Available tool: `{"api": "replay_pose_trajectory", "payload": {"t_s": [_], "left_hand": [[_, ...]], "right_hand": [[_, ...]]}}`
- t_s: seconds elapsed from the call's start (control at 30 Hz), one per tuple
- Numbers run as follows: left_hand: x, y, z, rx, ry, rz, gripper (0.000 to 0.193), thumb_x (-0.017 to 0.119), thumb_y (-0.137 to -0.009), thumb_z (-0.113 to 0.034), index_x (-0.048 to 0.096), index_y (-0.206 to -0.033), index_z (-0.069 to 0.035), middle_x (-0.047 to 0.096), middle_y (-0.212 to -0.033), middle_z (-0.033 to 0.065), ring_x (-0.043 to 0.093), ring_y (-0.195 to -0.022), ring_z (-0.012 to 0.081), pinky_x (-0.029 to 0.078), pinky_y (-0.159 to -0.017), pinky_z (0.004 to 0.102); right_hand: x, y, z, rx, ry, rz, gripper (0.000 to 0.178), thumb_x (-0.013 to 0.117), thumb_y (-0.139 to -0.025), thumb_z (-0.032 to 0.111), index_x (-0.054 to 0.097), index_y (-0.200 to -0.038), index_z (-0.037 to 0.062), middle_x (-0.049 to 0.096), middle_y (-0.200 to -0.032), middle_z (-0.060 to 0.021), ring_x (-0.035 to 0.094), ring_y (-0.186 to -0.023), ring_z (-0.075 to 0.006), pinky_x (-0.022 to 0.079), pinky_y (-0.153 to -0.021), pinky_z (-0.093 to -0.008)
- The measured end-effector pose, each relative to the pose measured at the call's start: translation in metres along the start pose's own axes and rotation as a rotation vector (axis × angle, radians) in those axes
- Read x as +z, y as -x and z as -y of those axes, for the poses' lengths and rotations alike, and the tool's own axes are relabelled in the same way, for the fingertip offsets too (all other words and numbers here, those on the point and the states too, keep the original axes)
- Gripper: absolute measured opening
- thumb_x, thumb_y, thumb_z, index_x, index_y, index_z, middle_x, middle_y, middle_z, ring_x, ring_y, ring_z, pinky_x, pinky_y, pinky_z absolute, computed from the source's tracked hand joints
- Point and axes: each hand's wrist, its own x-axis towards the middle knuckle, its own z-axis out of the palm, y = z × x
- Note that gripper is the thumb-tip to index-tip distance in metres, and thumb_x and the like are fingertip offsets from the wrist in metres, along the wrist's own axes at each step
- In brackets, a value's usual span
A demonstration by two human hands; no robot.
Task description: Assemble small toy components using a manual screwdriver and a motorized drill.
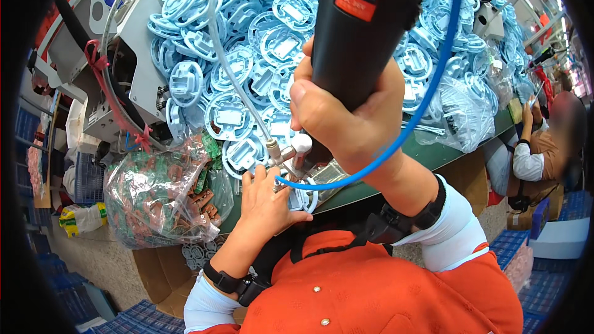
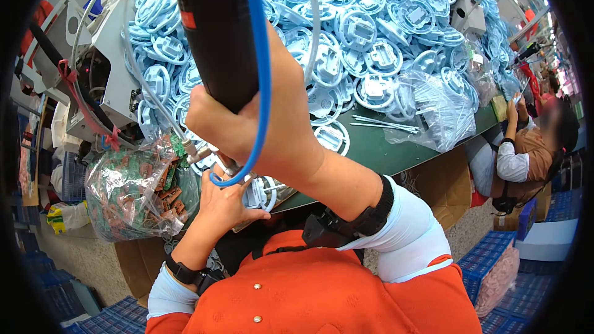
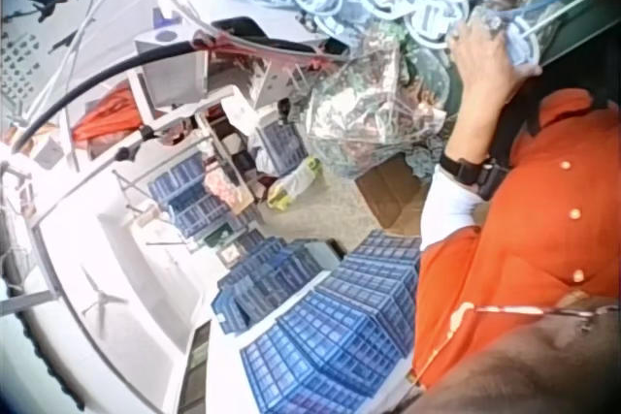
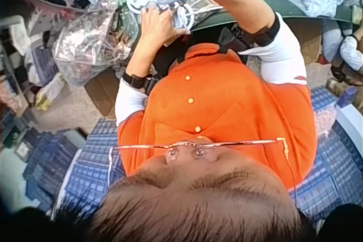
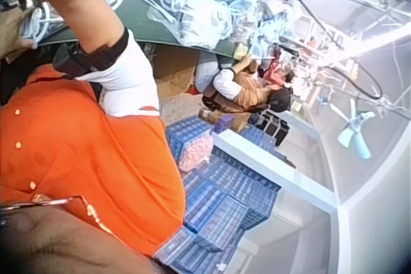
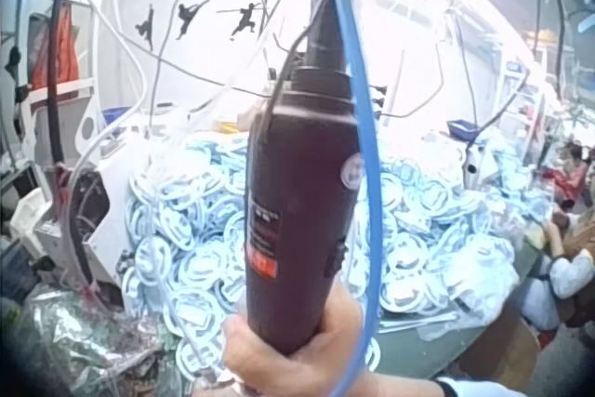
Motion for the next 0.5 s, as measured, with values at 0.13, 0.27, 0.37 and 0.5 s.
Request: {"api": "replay_pose_trajectory", "payload": {"t_s": [0.13,0.27,0.37,0.5], "left_hand": [[-0.002,0.002,-0.001,0.006,-0.055,0.030,0.063,0.087,-0.047,-0.055,0.077,-0.090,-0.010,0.057,-0.115,0.0071,0.048,-0.102,0.0291,0.036,-0.083,0.0436],[-0.003,0.011,-0.005,-0.091,-0.041,0.044,0.074,0.088,-0.047,-0.054,0.074,-0.104,-0.009,0.056,-0.116,0.0070,0.046,-0.105,0.0296,0.035,-0.088,0.0443],[0.023,0.033,0.008,-0.109,0.207,-0.214,0.108,0.091,-0.049,-0.046,0.046,-0.139,-0.008,0.052,-0.110,0.0099,0.046,-0.107,0.0327,0.032,-0.096,0.0474],[0.061,0.053,0.019,-0.163,0.335,-0.269,0.117,0.093,-0.049,-0.044,0.037,-0.143,-0.002,0.051,-0.122,0.0162,0.046,-0.116,0.0357,0.032,-0.101,0.0500]], "right_hand": [[0.004,0.000,-0.003,-0.066,0.101,0.053,0.036,0.066,-0.081,0.000,0.053,-0.115,-0.0046,0.061,-0.077,-0.0045,0.061,-0.064,-0.0104,0.051,-0.059,-0.0259],[-0.007,-0.010,0.019,-0.036,0.001,0.050,0.037,0.061,-0.085,0.005,0.050,-0.119,-0.0050,0.060,-0.075,-0.0065,0.061,-0.060,-0.0139,0.050,-0.058,-0.0288],[0.020,-0.015,0.060,-0.075,-0.250,0.084,0.040,0.059,-0.087,0.012,0.047,-0.121,-0.0058,0.058,-0.073,-0.0087,0.062,-0.058,-0.0181,0.051,-0.058,-0.0303],[0.036,-0.006,0.021,-0.074,-0.082,0.089,0.040,0.063,-0.083,0.002,0.048,-0.120,-0.0050,0.062,-0.077,-0.0078,0.062,-0.061,-0.0141,0.051,-0.057,-0.0291]]}}
